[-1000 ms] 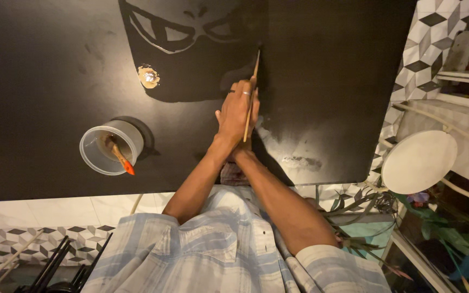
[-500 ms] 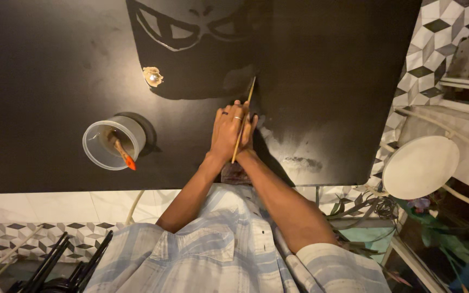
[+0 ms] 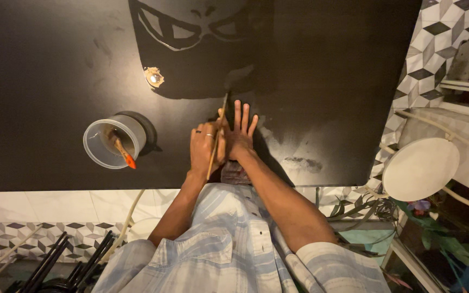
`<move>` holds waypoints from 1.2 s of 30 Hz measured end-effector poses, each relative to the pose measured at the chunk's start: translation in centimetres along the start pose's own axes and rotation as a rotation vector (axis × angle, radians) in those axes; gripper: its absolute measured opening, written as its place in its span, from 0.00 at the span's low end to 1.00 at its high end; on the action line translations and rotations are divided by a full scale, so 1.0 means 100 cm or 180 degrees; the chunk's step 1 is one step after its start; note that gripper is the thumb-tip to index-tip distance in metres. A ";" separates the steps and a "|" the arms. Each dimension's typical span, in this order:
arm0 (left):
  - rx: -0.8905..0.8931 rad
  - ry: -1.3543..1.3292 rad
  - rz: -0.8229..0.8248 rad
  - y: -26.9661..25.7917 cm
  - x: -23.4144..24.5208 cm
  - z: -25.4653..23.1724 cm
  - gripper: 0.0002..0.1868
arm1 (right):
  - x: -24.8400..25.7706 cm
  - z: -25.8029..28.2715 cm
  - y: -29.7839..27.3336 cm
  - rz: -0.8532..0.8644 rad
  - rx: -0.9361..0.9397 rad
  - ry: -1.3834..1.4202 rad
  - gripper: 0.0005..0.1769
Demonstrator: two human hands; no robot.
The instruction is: The person paints a design on a dark table surface using a brush, frequently dipping the brush into a container of liquid and applying it to form lines and shapes.
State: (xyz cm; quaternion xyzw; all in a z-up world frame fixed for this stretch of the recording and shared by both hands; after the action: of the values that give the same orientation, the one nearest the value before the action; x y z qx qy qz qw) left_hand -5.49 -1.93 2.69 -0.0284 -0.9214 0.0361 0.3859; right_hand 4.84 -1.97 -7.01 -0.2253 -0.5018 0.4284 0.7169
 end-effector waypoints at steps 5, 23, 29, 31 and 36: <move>0.0170 0.0096 -0.0210 -0.003 0.003 0.009 0.17 | 0.016 0.008 -0.011 0.0492 -0.0194 0.0203 0.80; 0.0428 -0.0300 -0.0245 0.025 -0.007 0.015 0.13 | 0.012 0.006 -0.008 0.0123 -0.0095 0.0037 0.90; -0.0194 -0.0222 0.0007 0.027 -0.011 -0.007 0.21 | -0.013 -0.008 0.011 0.0219 -0.0102 -0.0078 0.78; -0.0258 -0.0347 0.0143 0.026 -0.013 -0.011 0.21 | -0.019 -0.010 0.016 -0.0023 -0.0063 -0.0137 0.77; -0.0382 -0.1039 0.0385 0.035 -0.011 -0.002 0.19 | -0.007 -0.005 0.004 0.0292 -0.0027 -0.0014 0.82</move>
State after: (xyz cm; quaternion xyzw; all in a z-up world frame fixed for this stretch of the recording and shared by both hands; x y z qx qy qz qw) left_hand -4.46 1.52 1.71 -0.1006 -0.9689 0.0083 0.2260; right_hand 5.03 -2.35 -7.84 -0.2502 -0.4942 0.4593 0.6944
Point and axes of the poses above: each hand's wrist, its own y-axis towards the middle knuckle, its own x-axis out of the back of the hand, z = x × y, the point moved 4 cm from there along y, towards the middle knuckle, and after that the axes turned 10 degrees about x, right-handed, at the moved point
